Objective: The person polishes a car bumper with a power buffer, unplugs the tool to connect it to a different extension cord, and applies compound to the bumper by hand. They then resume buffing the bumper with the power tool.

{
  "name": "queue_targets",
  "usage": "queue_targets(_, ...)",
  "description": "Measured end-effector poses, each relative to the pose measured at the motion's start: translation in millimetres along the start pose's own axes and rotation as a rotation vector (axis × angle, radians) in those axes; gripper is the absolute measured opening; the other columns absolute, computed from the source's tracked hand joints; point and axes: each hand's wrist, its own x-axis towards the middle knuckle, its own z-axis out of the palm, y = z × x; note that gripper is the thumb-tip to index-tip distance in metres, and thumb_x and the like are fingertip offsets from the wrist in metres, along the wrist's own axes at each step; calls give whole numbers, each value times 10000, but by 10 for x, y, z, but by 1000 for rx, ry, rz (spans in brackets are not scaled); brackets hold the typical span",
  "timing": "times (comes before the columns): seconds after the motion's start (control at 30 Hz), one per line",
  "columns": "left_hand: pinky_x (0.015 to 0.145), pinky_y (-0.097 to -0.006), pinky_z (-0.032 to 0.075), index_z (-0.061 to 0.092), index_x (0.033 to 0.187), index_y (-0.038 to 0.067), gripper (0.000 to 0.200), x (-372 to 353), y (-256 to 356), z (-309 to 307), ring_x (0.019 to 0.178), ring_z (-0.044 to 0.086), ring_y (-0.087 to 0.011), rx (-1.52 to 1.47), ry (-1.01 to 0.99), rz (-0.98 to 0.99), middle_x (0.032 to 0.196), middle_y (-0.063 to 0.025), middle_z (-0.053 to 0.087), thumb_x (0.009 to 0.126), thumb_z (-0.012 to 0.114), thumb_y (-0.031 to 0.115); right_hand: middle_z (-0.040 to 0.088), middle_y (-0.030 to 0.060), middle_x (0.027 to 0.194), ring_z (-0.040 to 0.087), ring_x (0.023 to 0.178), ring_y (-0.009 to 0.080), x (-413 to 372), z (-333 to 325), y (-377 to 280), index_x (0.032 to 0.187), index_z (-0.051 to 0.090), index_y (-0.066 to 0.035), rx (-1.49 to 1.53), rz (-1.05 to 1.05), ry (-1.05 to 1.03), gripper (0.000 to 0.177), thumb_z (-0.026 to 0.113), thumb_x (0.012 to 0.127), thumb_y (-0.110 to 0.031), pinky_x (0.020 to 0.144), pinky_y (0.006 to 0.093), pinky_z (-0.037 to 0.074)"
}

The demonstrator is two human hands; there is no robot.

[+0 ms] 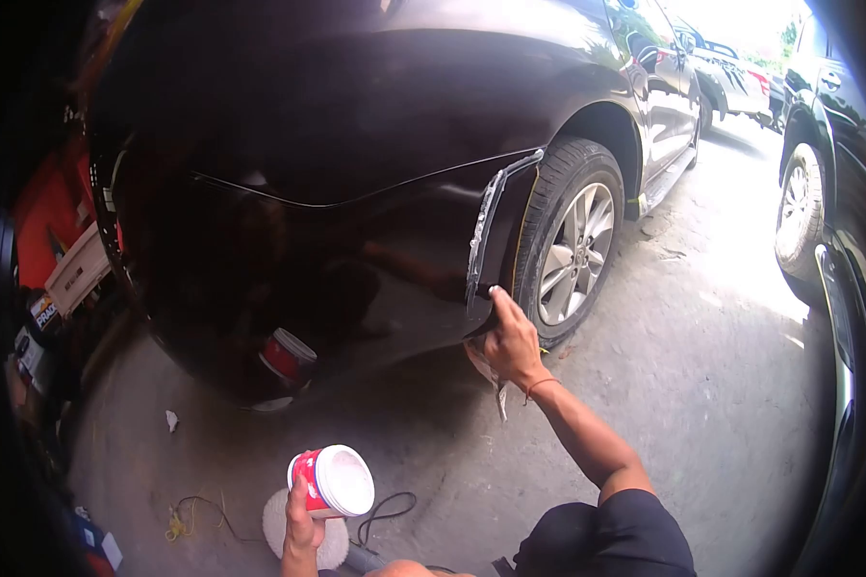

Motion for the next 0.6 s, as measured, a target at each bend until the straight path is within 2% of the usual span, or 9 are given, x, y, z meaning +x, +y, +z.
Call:
queue_targets(0.03,1073,-410,419,398,1453,60,754,-8,-1,-10,1289,515,-258,-8,16,3,1383,-104,532,914,573,556,586,281,1273,598,1186,395,112,-44,-126,1346,474,85,145,192,-24,599,527,751,35,1002,406,494)
queue_targets(0.07,1076,-406,415,393,1457,60,763,2,-18,-16,1292,512,-254,-20,11,-5,1385,-103,531,913,577,563,584,294,1262,616,1156,394,109,72,-77,1370,442,97,256,149,68,635,519,744,23,967,401,510)
queue_targets(0.17,1084,-398,404,380,1468,68,778,2,83,138,1292,510,-244,-54,9,-2,1395,-98,525,911,587,571,535,258,1391,539,1301,317,-312,398,-440,1469,381,38,170,-61,-47,756,518,725,69,1067,349,434)
queue_targets(0.23,1070,-393,424,332,1500,59,753,-24,165,195,1275,524,-244,-164,-81,-62,1399,-102,518,934,607,472,493,292,1413,488,1331,398,-432,421,-723,1460,369,63,355,12,-240,754,546,728,30,1119,378,390)
queue_targets(0.3,1074,-392,424,320,1499,47,775,-34,167,193,1284,519,-243,-148,-139,-63,1401,-115,516,927,611,482,473,297,1432,451,1368,383,-246,356,-888,1464,356,75,412,-99,-73,733,559,760,54,1131,386,372)
queue_targets(0.37,1075,-388,421,321,1493,35,768,-34,109,140,1283,519,-232,-145,-195,-119,1392,-124,523,931,613,469,422,324,1456,424,1375,421,156,166,-945,1465,322,102,195,-180,86,707,605,824,11,1147,410,347)
queue_targets(0.43,1059,-379,437,358,1470,36,727,-25,35,106,1232,558,-217,-129,-260,-180,1351,-113,554,935,625,450,336,335,1501,335,1416,442,630,170,-772,1478,277,102,-20,-91,224,666,564,935,-157,1178,437,272)
queue_targets(0.5,1043,-386,453,411,1430,52,694,-84,15,133,1198,577,-206,-118,-310,-315,1311,-96,574,922,638,468,281,330,1531,276,1443,442,947,271,-749,1485,259,98,-79,-5,260,666,529,987,-253,1187,438,247)
queue_targets(0.6,1010,-363,456,466,1376,66,634,-91,-64,160,1150,573,-180,-78,-356,-321,1256,-80,594,915,644,463,241,325,1551,244,1460,435,966,507,-1229,1485,255,107,-2,-115,301,677,543,985,-247,1192,445,237)
